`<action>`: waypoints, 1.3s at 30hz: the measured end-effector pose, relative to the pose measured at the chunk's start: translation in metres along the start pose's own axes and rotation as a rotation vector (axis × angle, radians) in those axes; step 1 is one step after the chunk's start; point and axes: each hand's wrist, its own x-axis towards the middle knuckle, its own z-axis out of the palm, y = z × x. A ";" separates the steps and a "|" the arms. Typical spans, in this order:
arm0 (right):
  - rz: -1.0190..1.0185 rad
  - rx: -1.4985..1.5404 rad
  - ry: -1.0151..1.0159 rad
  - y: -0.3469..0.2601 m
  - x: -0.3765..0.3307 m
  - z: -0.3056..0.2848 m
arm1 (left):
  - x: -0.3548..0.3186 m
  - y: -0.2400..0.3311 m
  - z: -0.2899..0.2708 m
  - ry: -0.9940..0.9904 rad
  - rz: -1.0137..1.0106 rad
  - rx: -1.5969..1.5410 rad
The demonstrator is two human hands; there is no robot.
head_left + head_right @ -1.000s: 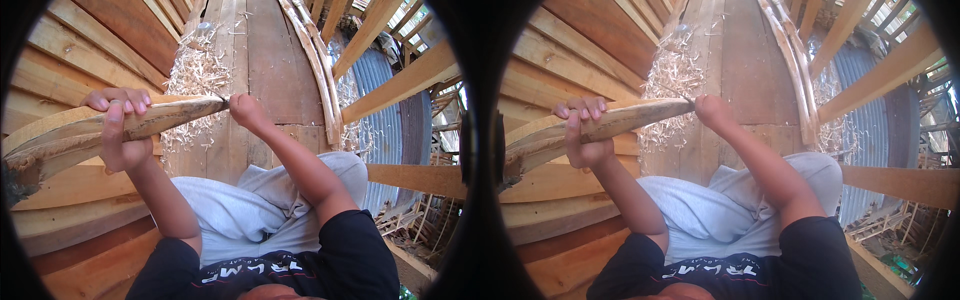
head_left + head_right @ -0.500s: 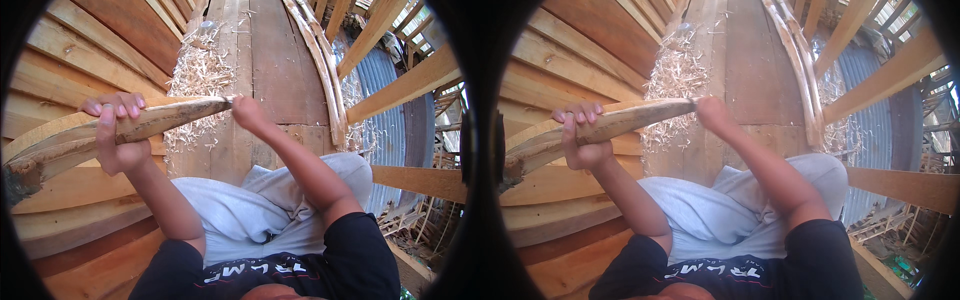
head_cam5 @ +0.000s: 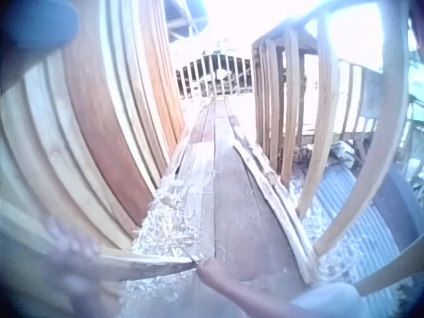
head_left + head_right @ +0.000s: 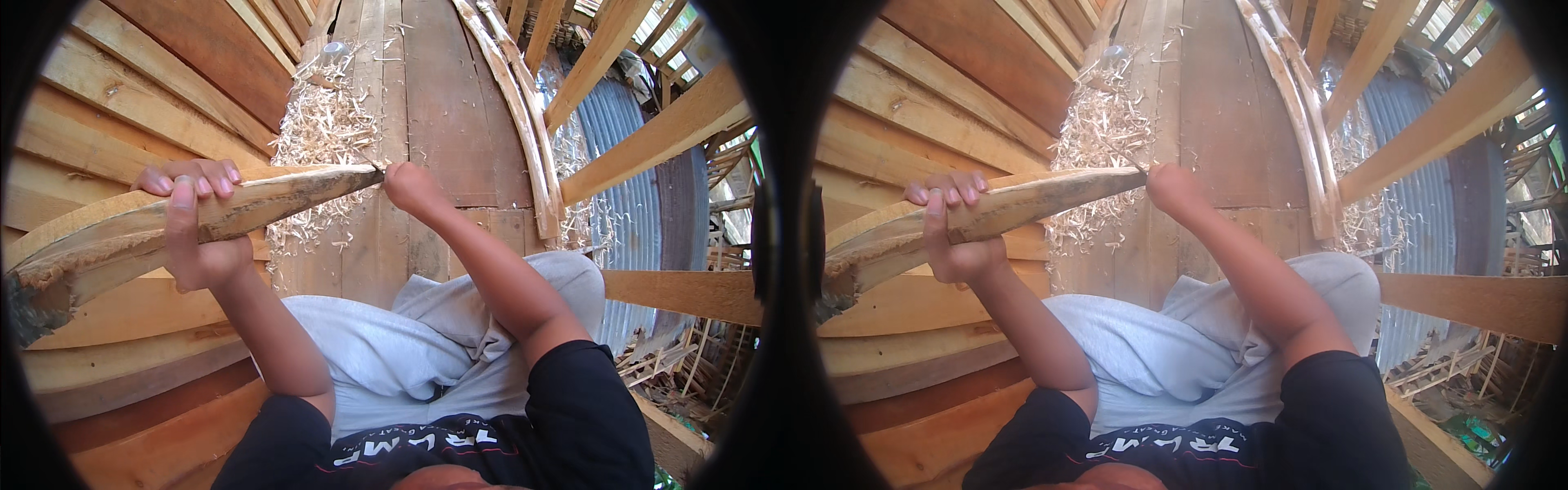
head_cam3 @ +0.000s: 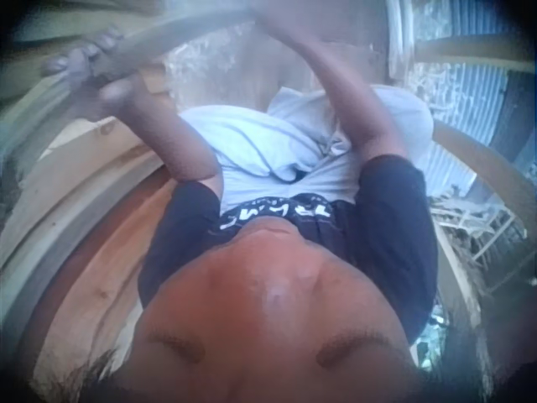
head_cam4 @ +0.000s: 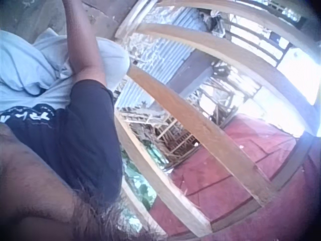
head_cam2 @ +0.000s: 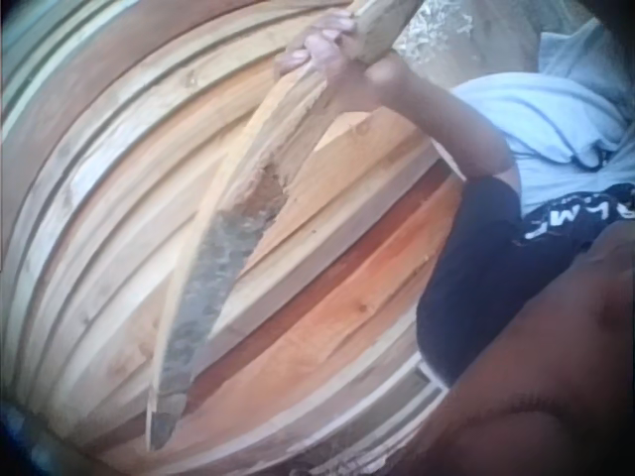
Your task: The person sits cross-legged and uses a knife to shave thin layers from a curved wooden plank, producing wood shavings that accumulate on the floor. The person repeatedly repositions the plank and continues carving along its length.
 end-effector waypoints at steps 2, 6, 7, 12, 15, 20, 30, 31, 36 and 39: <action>-0.136 -0.087 -0.062 -0.031 -0.025 -0.019 | -0.004 0.003 -0.005 -0.024 0.005 -0.015; -0.219 0.022 -0.027 -0.054 -0.042 -0.020 | -0.007 0.003 0.001 -0.012 0.003 -0.005; -0.304 -0.078 0.066 -0.002 -0.010 0.008 | -0.005 0.000 0.010 -0.010 -0.008 -0.026; -0.046 -0.049 0.030 0.002 -0.003 0.004 | -0.006 -0.001 0.004 -0.010 0.035 0.023; -0.130 -0.060 -0.126 -0.065 -0.049 -0.036 | -0.006 0.003 -0.001 -0.019 0.025 -0.008; -0.159 -0.103 0.011 0.011 0.002 0.013 | -0.003 -0.003 -0.004 -0.111 0.008 -0.080; -0.040 0.085 -0.085 -0.046 -0.044 -0.036 | -0.005 0.000 -0.011 -0.260 0.034 -0.090; -0.009 0.053 -0.035 0.009 -0.017 -0.015 | -0.007 -0.004 -0.008 -0.285 0.034 -0.121; -0.113 -0.083 -0.022 -0.022 -0.029 -0.020 | -0.007 0.001 -0.014 -0.280 0.051 -0.064; -0.086 0.029 -0.144 -0.081 -0.065 -0.045 | -0.004 0.001 -0.017 -0.334 0.050 -0.083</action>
